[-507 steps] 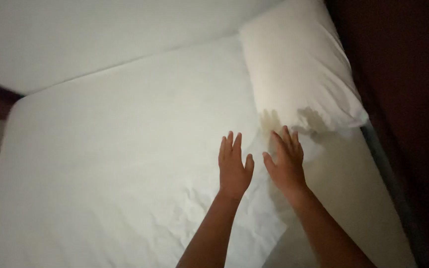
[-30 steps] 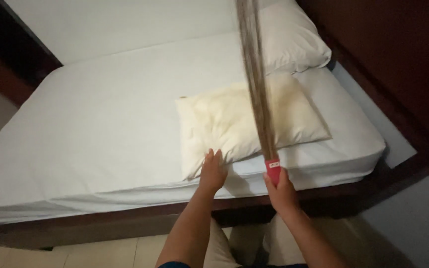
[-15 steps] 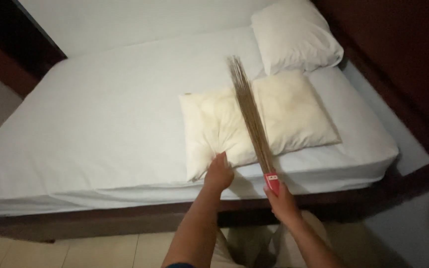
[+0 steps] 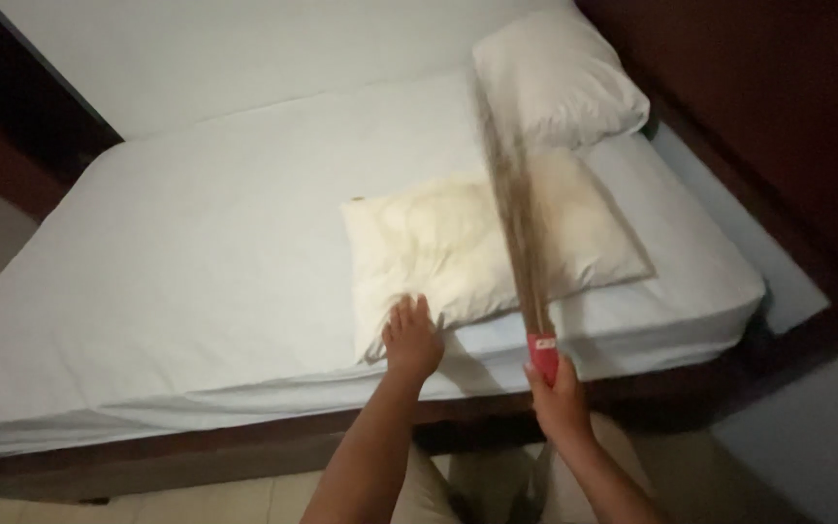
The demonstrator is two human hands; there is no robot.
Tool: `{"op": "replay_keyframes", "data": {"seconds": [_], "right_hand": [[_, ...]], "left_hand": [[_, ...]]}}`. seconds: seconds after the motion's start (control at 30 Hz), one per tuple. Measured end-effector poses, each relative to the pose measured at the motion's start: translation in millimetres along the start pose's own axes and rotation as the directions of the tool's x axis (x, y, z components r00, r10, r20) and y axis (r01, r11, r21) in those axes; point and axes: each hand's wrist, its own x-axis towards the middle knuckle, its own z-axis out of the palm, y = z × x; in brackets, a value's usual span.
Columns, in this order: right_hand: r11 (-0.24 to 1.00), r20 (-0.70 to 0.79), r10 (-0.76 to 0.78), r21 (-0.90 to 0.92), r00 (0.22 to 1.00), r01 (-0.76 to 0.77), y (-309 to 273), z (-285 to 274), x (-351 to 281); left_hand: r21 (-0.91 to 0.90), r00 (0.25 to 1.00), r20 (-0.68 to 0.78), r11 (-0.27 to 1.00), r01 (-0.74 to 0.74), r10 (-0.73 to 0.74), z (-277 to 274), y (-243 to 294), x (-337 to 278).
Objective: The person picks up a pillow from a bed and places it on another bed. They then use a broom to repeatedly hit the pillow on the bed.
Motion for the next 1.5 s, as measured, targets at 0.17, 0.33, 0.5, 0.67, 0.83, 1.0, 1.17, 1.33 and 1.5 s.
{"op": "replay_keyframes", "data": {"seconds": [0.17,0.33,0.5,0.67,0.83,1.0,1.17,1.33,1.5], "right_hand": [[0.970,0.119,0.233,-0.100,0.965,-0.222,-7.7,-8.9,3.1],[0.875,0.223,0.343,0.279,0.913,-0.396,-4.3,-9.9,0.3],[0.947,0.046,0.224,0.226,0.974,-0.228,11.1,-18.7,12.3],[0.918,0.097,0.268,0.277,0.958,-0.285,6.3,-35.0,5.4],[0.900,-0.027,0.172,0.410,0.985,-0.146,4.5,-35.6,-4.5],[0.859,0.121,0.215,0.450,0.969,-0.247,-12.8,-42.8,-10.3],[0.869,0.021,0.190,0.461,0.982,-0.178,54.8,-2.9,5.4],[0.870,0.098,0.278,0.397,0.955,-0.294,24.6,-9.8,-7.2],[0.906,-0.038,0.011,0.424,0.999,0.006,25.9,-8.0,-8.5]], "left_hand": [[0.036,0.995,-0.086,0.998,-0.043,0.046,5.6,-5.4,-1.0],[0.006,0.996,-0.004,0.996,-0.086,0.086,9.6,-6.3,4.2],[0.062,0.986,-0.107,0.991,-0.118,0.124,17.6,-11.6,1.6],[0.046,0.987,-0.108,0.993,-0.111,0.116,24.5,-9.1,9.5],[-0.009,0.971,-0.168,0.985,-0.172,0.168,23.8,-4.8,2.5],[-0.075,0.955,-0.172,0.963,-0.258,0.243,14.6,7.6,-7.0],[-0.096,0.948,-0.169,0.953,-0.288,0.270,21.3,9.1,-3.4],[-0.140,0.971,-0.109,0.964,-0.227,0.213,20.1,6.2,0.2],[-0.155,0.959,-0.154,0.953,-0.260,0.236,17.2,4.7,-6.7]]}}
